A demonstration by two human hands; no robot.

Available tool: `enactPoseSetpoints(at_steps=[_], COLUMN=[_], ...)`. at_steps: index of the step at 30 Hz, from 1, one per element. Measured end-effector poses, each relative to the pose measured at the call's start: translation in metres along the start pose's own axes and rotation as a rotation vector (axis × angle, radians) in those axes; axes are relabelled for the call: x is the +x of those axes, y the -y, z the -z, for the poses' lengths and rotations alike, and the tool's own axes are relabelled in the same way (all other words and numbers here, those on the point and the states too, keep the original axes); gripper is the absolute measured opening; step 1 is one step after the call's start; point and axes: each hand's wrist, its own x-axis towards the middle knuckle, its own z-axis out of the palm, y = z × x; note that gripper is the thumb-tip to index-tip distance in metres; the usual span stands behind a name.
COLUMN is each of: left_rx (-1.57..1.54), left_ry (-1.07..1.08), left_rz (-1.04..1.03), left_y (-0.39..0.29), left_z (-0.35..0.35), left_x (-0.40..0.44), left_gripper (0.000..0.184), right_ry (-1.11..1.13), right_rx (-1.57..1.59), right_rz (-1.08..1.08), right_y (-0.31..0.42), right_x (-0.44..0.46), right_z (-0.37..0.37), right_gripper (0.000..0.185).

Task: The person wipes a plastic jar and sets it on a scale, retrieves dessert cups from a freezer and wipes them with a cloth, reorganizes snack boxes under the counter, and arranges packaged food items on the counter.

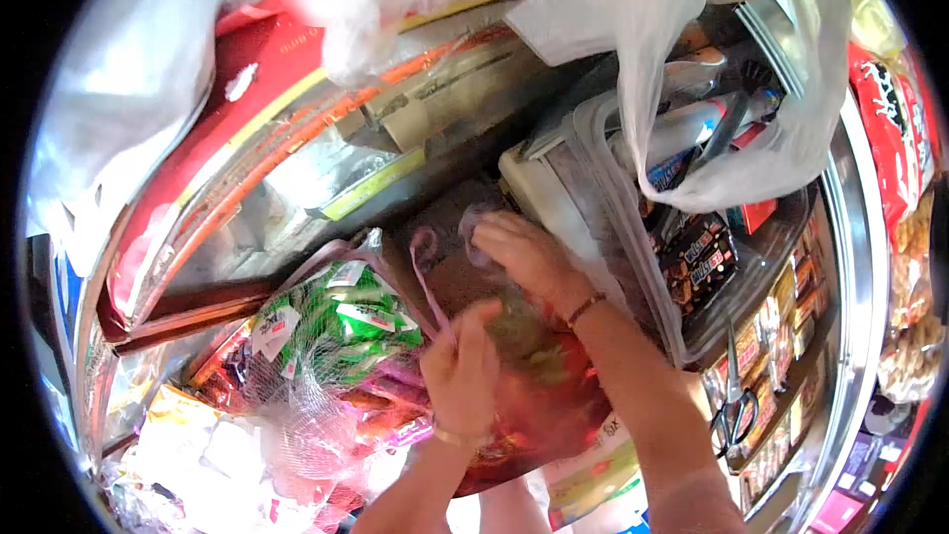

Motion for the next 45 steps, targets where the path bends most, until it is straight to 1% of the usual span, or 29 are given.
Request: enactPoseSetpoints(at_steps=[2, 3, 4, 6, 8, 9, 10, 11, 13, 14, 16, 17, 18, 20, 21, 25, 27, 28, 30, 32, 33, 34, 35, 37, 39, 40, 42, 44, 45], left_rx=[0.145, 0.222, 0.22, 0.217, 0.223, 0.244, 0.261, 0.214, 0.162, 0.208, 0.255, 0.259, 0.266, 0.223, 0.217, 0.207, 0.247, 0.252, 0.23, 0.232, 0.239, 0.241, 0.12, 0.153, 0.188, 0.191, 0.17, 0.169, 0.17], left_ry=[0.05, 0.081, 0.076, 0.164, 0.122, 0.104, 0.239, 0.215, 0.181, 0.227, 0.275, 0.245, 0.219, 0.144, 0.114, 0.092, 0.082, 0.08, 0.12, 0.131, 0.107, 0.079, 0.027, 0.037, 0.059, 0.056, 0.058, 0.012, -0.044], left_rz=[-0.002, -0.021, -0.018, 0.021, 0.091, 0.157, 0.183, 0.234, 0.296, 0.273, 0.241, 0.23, 0.222, 0.254, 0.251, 0.262, 0.324, 0.322, 0.289, 0.287, 0.319, 0.344, 0.235, 0.248, 0.251, 0.263, 0.241, 0.208, 0.164], left_y=[-0.005, -0.007, -0.008, -0.009, 0.005, 0.008, -0.002, -0.006, -0.01, -0.012, -0.01, -0.006, -0.004, -0.006, -0.007, 0.013, 0.01, 0.012, 0.02, 0.007, 0.001, -0.001, 0.003, 0.002, 0.001, -0.001, -0.006, -0.006, -0.006], left_z=[0.015, 0.026, 0.034, 0.049, 0.058, 0.063, 0.067, 0.07, 0.078, 0.083, 0.096, 0.104, 0.11, 0.111, 0.112, 0.116, 0.108, 0.106, 0.105, 0.1, 0.102, 0.101, 0.098, 0.1, 0.102, 0.102, 0.102, 0.099, 0.097], left_x=[-0.033, -0.046, -0.056, -0.071, -0.09, -0.094, -0.1, -0.109, -0.123, -0.126, -0.129, -0.132, -0.133, -0.136, -0.135, -0.14, -0.144, -0.147, -0.151, -0.152, -0.151, -0.15, -0.148, -0.144, -0.141, -0.142, -0.142, -0.142, -0.143], left_gripper=[0.023, 0.023, 0.023, 0.024, 0.024, 0.025, 0.025, 0.024, 0.024, 0.026, 0.03, 0.029, 0.028, 0.028, 0.028, 0.029, 0.031, 0.031, 0.032, 0.032, 0.031, 0.031, 0.027, 0.025, 0.022, 0.022, 0.021, 0.022, 0.022], right_ry=[-0.528, -0.605, -0.44, -0.403, -0.172, -0.169, -0.166, -0.162, -0.361, -0.356, -0.183, -0.052, -0.054, -0.227, -0.088, -0.062, -0.223, -0.228, -0.011, -0.365, -0.221, -0.219, -0.24, -0.262, 0.155, 0.165, 0.357, 0.32, 0.121], right_rx=[0.057, -0.079, -0.351, -0.181, -0.079, -0.114, -0.15, -0.146, -0.104, -0.1, -0.193, -0.123, -0.118, -0.291, -0.369, -0.323, 0.012, 0.016, -0.018, 0.264, 0.069, 0.059, -0.169, -0.402, -0.462, -0.455, -0.566, -0.521, -0.333], right_rz=[-0.431, -0.617, -0.567, -0.548, -0.257, -0.25, -0.246, -0.239, -0.511, -0.516, -0.591, -0.749, -0.753, -0.743, -0.771, -0.69, -0.561, -0.561, -0.364, -0.49, -0.58, -0.584, -0.727, -0.861, -0.921, -0.926, -1.001, -0.927, -0.84], right_y=[0.006, -0.004, -0.008, -0.01, -0.019, -0.008, 0.005, 0.005, 0.003, -0.004, -0.035, -0.043, -0.05, -0.046, -0.035, -0.034, -0.045, -0.038, -0.02, -0.005, 0.006, -0.008, -0.016, -0.027, -0.01, 0.0, 0.019, 0.034, 0.042], right_x=[-0.002, -0.005, -0.01, 0.007, 0.021, 0.03, 0.039, 0.048, 0.059, 0.057, 0.052, 0.054, 0.053, 0.057, 0.058, 0.058, 0.057, 0.057, 0.052, 0.053, 0.046, 0.029, 0.016, 0.0, 0.001, 0.005, 0.021, 0.008, 0.003], right_z=[0.002, 0.001, 0.002, -0.013, -0.028, -0.018, -0.005, -0.004, -0.007, -0.019, -0.06, -0.076, -0.094, -0.12, -0.127, -0.183, -0.207, -0.204, -0.179, -0.142, -0.097, -0.1, -0.103, -0.119, -0.107, -0.117, -0.135, -0.141, -0.147], right_gripper=[0.031, 0.032, 0.034, 0.036, 0.04, 0.039, 0.039, 0.039, 0.042, 0.042, 0.048, 0.067, 0.067, 0.07, 0.069, 0.057, 0.045, 0.045, 0.037, 0.036, 0.038, 0.038, 0.041, 0.047, 0.055, 0.055, 0.035, 0.037, 0.037])
